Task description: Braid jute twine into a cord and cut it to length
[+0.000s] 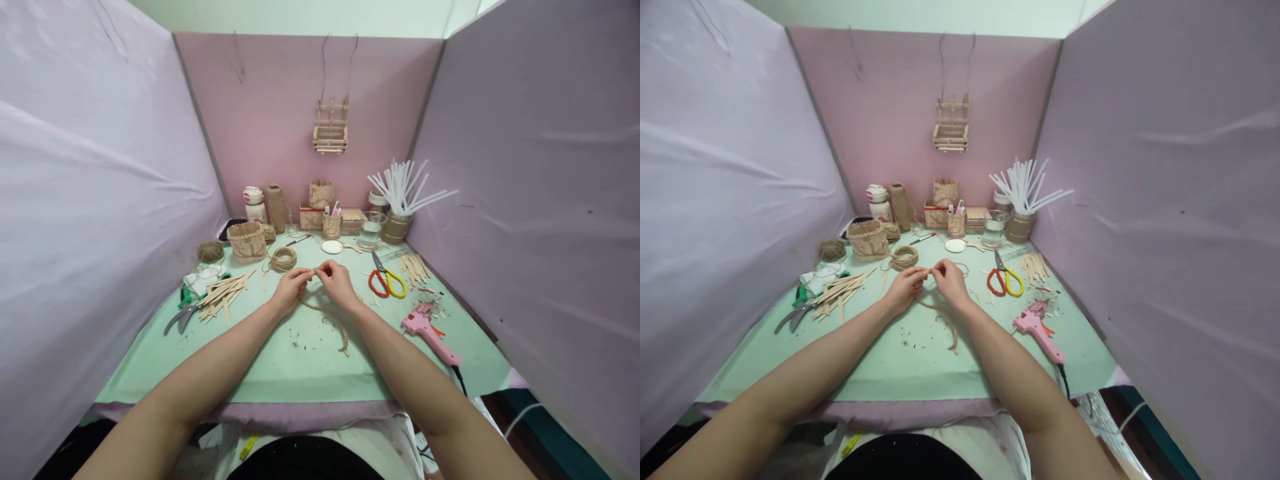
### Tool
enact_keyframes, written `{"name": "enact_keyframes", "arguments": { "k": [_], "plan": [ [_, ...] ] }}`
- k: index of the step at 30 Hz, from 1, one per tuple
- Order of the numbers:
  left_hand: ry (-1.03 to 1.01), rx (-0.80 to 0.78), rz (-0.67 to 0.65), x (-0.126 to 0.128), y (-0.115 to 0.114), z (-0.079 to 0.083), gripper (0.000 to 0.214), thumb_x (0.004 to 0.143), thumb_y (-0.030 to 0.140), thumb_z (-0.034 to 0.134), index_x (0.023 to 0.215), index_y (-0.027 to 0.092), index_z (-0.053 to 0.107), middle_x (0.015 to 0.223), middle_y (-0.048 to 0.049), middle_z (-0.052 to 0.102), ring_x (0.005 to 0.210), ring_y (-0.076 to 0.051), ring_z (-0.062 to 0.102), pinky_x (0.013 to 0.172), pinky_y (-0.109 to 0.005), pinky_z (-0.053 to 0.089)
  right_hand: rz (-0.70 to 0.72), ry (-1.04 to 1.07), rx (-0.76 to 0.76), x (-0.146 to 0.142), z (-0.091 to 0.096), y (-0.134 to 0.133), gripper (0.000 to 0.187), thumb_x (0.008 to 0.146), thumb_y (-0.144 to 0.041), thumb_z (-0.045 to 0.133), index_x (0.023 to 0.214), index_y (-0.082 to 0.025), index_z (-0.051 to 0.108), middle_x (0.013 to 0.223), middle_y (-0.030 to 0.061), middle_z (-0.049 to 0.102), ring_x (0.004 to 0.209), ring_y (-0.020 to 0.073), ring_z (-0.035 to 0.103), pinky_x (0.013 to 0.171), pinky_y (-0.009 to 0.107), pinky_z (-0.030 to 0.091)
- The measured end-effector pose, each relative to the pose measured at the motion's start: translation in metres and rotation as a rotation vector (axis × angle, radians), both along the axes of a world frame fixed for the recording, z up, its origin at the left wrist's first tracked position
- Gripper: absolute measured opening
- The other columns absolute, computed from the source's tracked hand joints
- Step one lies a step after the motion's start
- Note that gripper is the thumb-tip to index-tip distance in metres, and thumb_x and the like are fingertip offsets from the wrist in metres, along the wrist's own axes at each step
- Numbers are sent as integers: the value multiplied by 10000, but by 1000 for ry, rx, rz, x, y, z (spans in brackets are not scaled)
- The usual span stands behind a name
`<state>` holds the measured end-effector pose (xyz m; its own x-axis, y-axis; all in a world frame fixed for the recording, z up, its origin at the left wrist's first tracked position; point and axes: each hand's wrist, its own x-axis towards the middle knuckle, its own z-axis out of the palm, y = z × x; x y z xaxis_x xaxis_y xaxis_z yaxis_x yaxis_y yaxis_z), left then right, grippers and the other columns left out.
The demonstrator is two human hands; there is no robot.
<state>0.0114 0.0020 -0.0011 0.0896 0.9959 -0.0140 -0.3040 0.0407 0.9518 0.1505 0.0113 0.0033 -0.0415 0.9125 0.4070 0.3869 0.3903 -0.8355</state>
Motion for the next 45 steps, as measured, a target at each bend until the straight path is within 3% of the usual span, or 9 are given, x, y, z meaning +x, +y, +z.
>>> {"name": "enact_keyframes", "arguments": {
  "k": [7, 12, 19, 30, 37, 42, 45],
  "plan": [
    [73, 34, 111, 1, 2, -1, 310, 547, 368, 751, 720, 138, 638, 603, 18, 520, 455, -38, 314, 423, -198, 192, 50, -46, 33, -2, 2, -4, 158, 774, -253, 490, 724, -190, 626, 726, 13, 655, 680, 141, 557, 681, 260, 421],
    [271, 139, 195, -1, 1, -2, 289, 591, 392, 713, 738, 147, 670, 613, 6, 566, 508, -73, 395, 485, -216, 294, 58, -5, 20, -1, 4, -3, 172, 772, -290, 529, 729, -184, 656, 760, 32, 676, 711, 151, 578, 702, 269, 439],
    [388, 261, 208, -2, 1, -3, 238, 636, 372, 671, 734, 156, 694, 701, -33, 647, 661, -142, 526, 626, -254, 396, 32, 28, 27, 0, 6, -5, 139, 744, -264, 561, 742, -179, 670, 787, 42, 673, 718, 149, 578, 725, 279, 449],
    [506, 409, 258, -1, -5, 2, 148, 672, 328, 661, 684, 188, 709, 713, -36, 633, 692, -150, 515, 643, -250, 381, 7, -28, 27, 0, 5, -5, 118, 733, -238, 542, 717, -183, 645, 745, 31, 649, 706, 148, 562, 705, 282, 433],
    [448, 292, 249, 2, -4, -1, 153, 648, 307, 663, 696, 167, 699, 710, -28, 643, 676, -135, 522, 653, -249, 387, -27, -118, 106, -2, -1, -2, 79, 731, -203, 521, 679, -184, 577, 707, 16, 583, 676, 137, 516, 666, 269, 397],
    [271, 104, 218, 4, -2, 1, 154, 600, 286, 681, 668, 148, 666, 554, 18, 546, 538, -85, 426, 521, -215, 318, 12, -97, 126, -5, 0, -6, 65, 747, -201, 495, 702, -188, 541, 731, 12, 557, 693, 140, 499, 671, 272, 394],
    [93, -5, 111, 1, 0, 7, 141, 576, 252, 688, 633, 140, 625, 547, 27, 493, 519, -65, 392, 468, -193, 269, 57, -107, 191, -4, 3, -9, 67, 779, -211, 471, 756, -195, 532, 783, 22, 551, 737, 149, 498, 697, 277, 401]
  ]
}}
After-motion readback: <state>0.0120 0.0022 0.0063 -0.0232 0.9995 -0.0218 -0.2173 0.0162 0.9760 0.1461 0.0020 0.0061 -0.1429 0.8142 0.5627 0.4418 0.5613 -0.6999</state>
